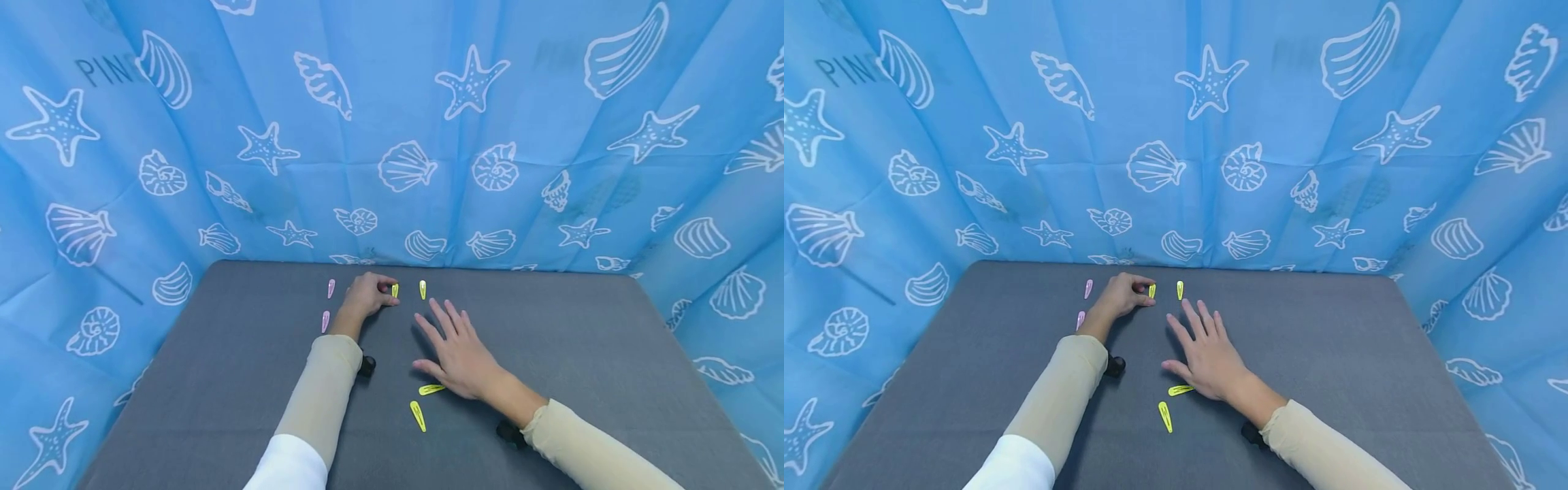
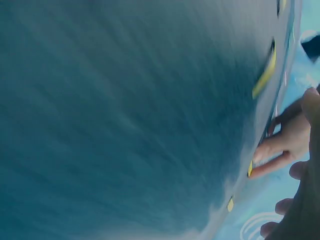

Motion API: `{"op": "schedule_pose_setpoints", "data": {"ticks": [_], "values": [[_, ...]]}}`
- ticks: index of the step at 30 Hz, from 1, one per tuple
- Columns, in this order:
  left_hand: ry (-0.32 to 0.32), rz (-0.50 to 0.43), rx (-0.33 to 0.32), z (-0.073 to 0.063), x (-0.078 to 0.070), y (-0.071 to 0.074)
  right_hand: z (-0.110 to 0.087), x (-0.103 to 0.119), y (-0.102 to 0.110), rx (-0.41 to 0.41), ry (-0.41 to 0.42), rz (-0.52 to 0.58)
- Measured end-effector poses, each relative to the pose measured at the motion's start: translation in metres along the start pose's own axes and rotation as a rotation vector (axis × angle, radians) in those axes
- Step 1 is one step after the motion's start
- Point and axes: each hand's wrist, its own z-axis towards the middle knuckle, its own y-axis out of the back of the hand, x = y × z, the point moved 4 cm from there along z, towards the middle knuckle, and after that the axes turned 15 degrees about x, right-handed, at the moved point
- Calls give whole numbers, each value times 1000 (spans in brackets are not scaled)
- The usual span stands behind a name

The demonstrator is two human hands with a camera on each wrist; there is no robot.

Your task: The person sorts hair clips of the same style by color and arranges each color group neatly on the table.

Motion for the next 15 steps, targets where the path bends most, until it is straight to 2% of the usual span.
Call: {"op": "schedule_pose_setpoints", "data": {"ticks": [8,15], "values": [[6,-20,-1,-3,-1,0,-26,11,-15,55,7,13],[5,-23,5,-4,-1,1,-39,19,-19,68,63,20]]}}
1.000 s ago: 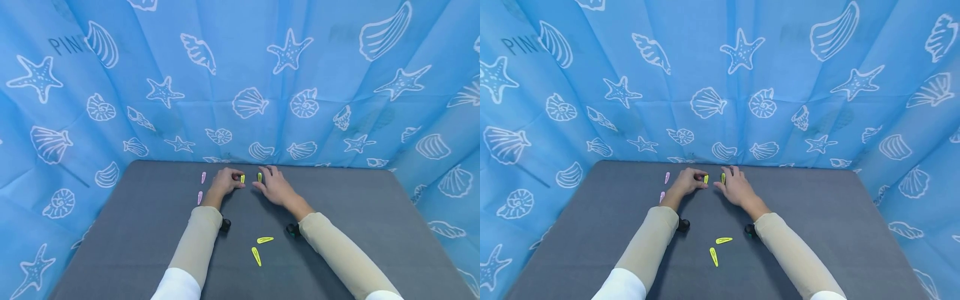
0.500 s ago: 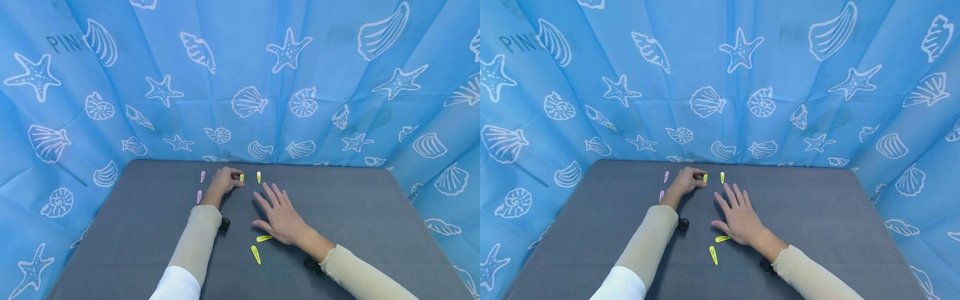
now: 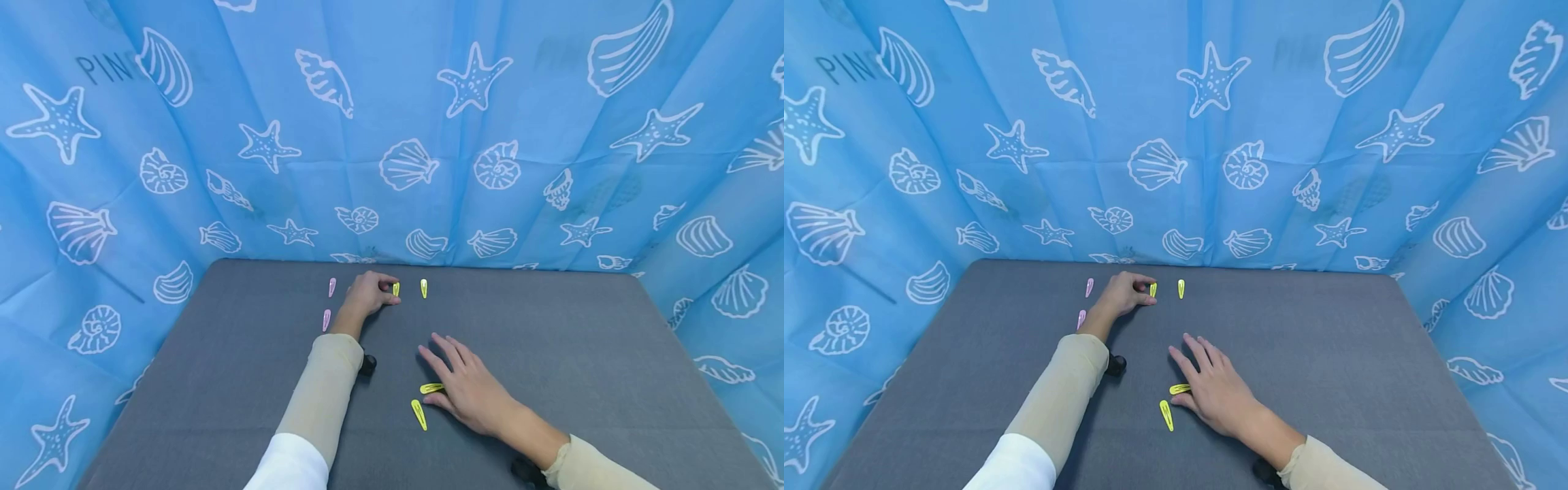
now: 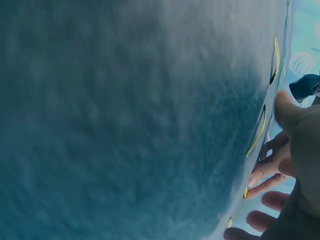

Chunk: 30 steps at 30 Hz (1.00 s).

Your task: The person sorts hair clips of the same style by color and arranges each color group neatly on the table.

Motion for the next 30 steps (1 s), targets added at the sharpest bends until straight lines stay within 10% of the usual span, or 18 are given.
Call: {"op": "schedule_pose_setpoints", "data": {"ticks": [22,30], "values": [[12,-29,-14,0,1,3,-2,19,0,-99,94,-197],[18,-22,-4,-1,-3,2,9,-1,13,33,67,330]]}}
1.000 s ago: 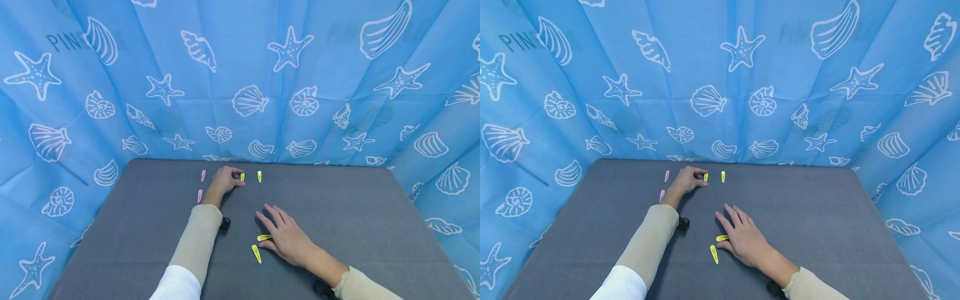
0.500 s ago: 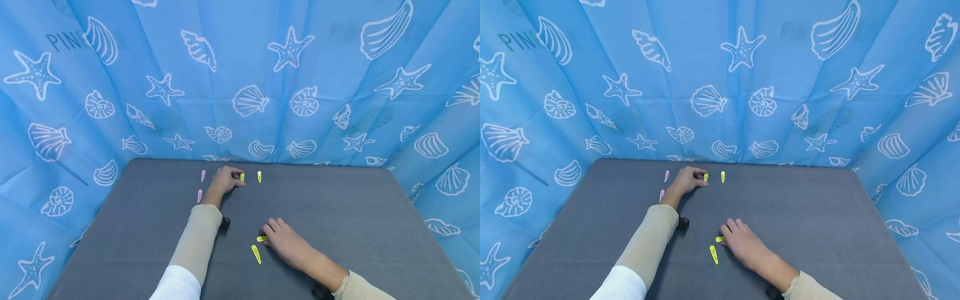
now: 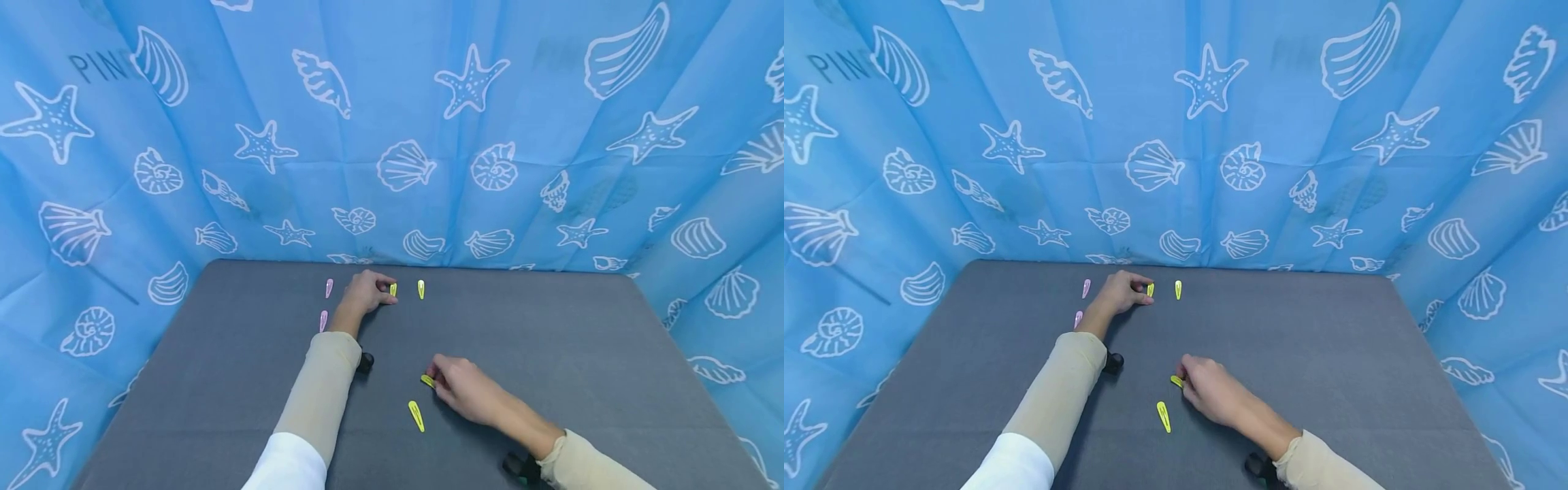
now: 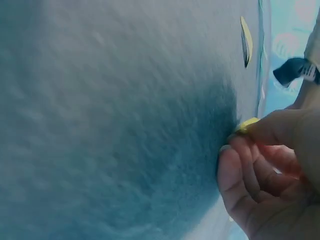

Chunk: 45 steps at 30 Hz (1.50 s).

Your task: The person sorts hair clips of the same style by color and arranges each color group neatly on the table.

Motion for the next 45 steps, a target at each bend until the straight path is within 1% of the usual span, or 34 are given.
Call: {"op": "schedule_pose_setpoints", "data": {"ticks": [2,3,6,8,13,18,21,25,31,37,41,43,45], "values": [[8,0,-1,1,0,0,7,-5,3,-2,-1,95],[11,-2,-1,2,0,0,10,-8,4,-10,2,120],[19,-2,1,3,-1,1,24,-14,8,-48,3,167],[21,-5,3,3,-1,1,34,-17,11,-80,-10,193],[30,-2,10,3,-1,1,63,-24,19,-135,-89,250],[40,3,8,3,-1,2,90,-26,24,-163,-168,299],[42,4,8,3,-1,2,102,-26,26,-174,-190,309],[41,6,7,3,-1,2,113,-25,27,-187,-203,312],[41,-1,10,3,-1,2,123,-26,26,-163,-221,276],[38,4,15,2,-2,3,125,-26,26,-140,-234,257],[35,17,14,3,-2,2,119,-23,27,-167,-231,235],[32,23,12,3,-2,2,112,-19,27,-190,-219,189],[25,30,9,3,-1,2,104,-13,26,-207,-208,117]]}}
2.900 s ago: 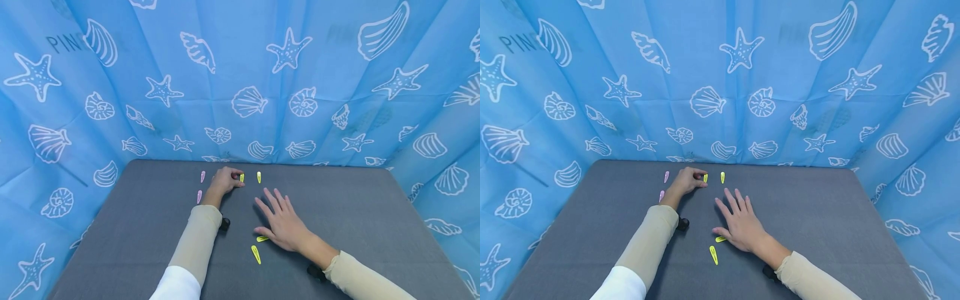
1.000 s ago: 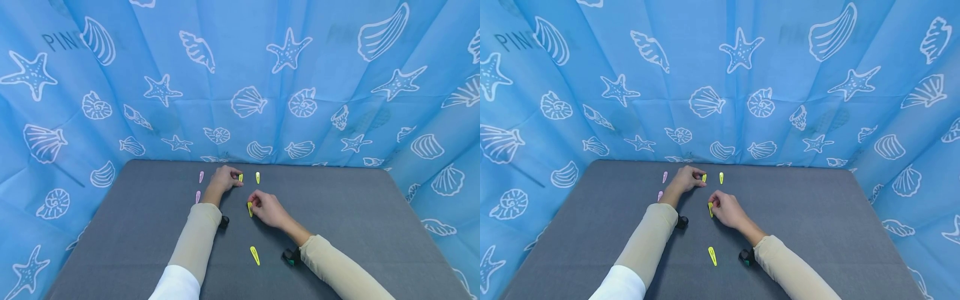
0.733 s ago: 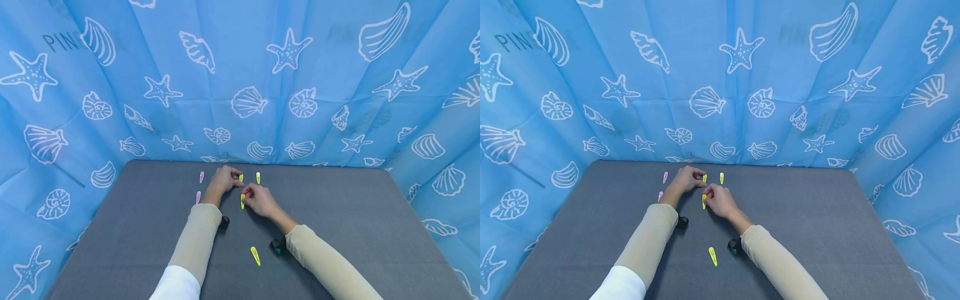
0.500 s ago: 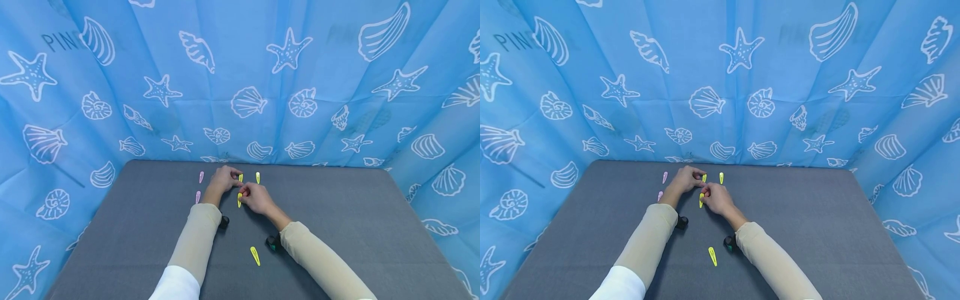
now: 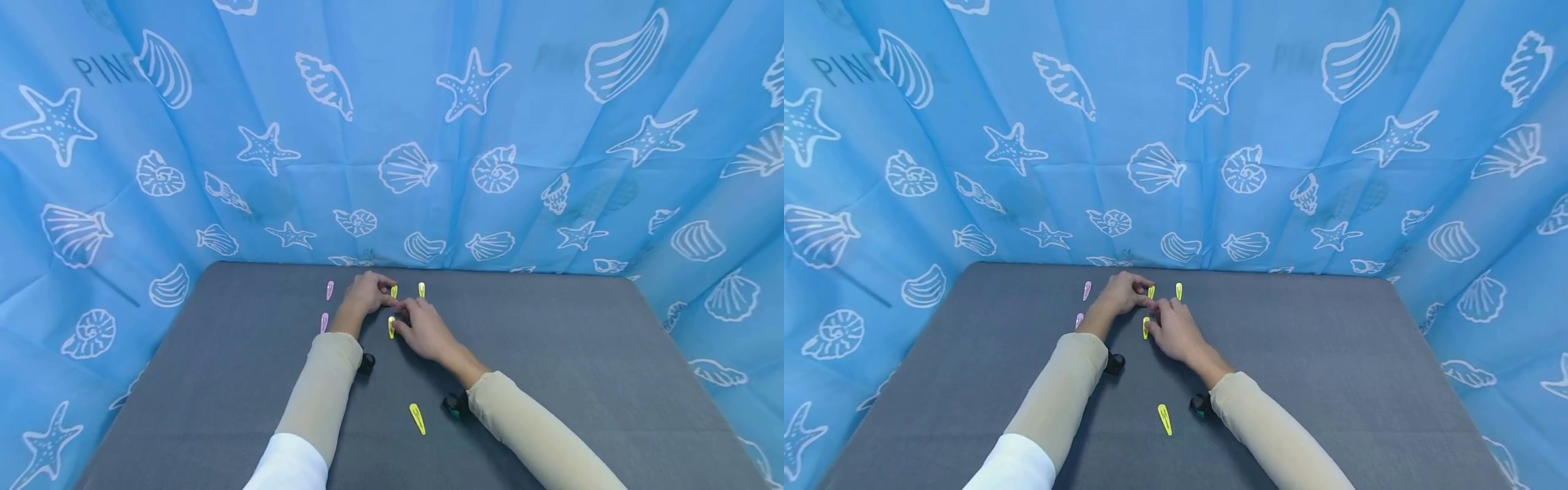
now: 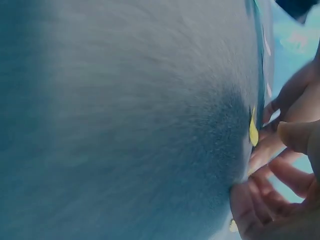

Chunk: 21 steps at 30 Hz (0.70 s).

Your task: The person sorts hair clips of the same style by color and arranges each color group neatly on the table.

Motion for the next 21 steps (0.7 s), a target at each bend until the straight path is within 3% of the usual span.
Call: {"op": "schedule_pose_setpoints", "data": {"ticks": [10,16,21], "values": [[-8,7,3,0,4,-1,-54,16,-11,-55,78,-374],[-10,1,-2,0,4,-1,-83,16,-21,19,94,-477],[-25,-9,0,0,1,-2,-108,14,-27,73,101,-499]]}}
